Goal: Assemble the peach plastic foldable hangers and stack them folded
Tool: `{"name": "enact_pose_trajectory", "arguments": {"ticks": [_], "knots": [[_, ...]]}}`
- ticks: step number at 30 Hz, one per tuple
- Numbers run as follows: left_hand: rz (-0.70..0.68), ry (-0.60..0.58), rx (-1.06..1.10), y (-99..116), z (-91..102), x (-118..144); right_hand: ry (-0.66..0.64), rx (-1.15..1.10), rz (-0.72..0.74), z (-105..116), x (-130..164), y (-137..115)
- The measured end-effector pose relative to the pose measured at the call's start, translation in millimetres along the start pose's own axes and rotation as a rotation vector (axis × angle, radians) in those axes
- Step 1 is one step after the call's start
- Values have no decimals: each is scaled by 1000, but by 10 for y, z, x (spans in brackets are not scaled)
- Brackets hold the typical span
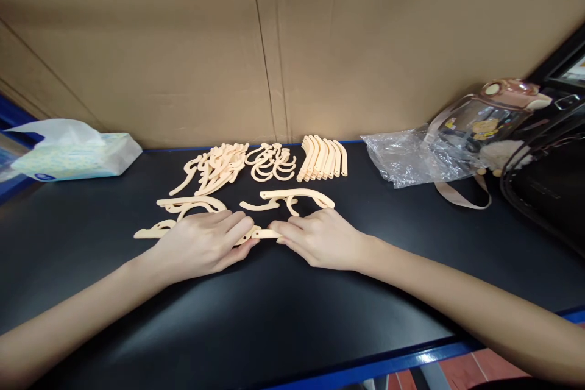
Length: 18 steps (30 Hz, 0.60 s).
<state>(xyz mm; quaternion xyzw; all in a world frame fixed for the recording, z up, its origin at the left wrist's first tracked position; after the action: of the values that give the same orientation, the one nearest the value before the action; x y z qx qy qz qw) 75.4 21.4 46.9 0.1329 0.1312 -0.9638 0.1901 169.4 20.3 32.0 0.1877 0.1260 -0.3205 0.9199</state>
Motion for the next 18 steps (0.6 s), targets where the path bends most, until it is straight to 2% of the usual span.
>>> {"name": "enact_pose_trajectory", "arguments": {"ticks": [10,18], "knots": [[19,52,89,-18,26,19,-4,44,33,-11,-22,-52],[24,30,137,-23,-5,17,-12,34,31,-19,-26,-52]]}}
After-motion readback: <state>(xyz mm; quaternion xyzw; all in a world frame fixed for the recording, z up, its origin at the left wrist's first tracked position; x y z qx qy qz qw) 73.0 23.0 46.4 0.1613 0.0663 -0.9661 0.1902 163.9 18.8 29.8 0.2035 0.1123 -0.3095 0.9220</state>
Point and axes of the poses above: each hand's wrist, its own x-axis away from the middle knuckle, its own z-axis out of the back of the hand, y = z × x, the point moved 9 cm from there along -x, towards the middle knuckle, and after that the axes turned 15 degrees about x, right-handed, at the moved point
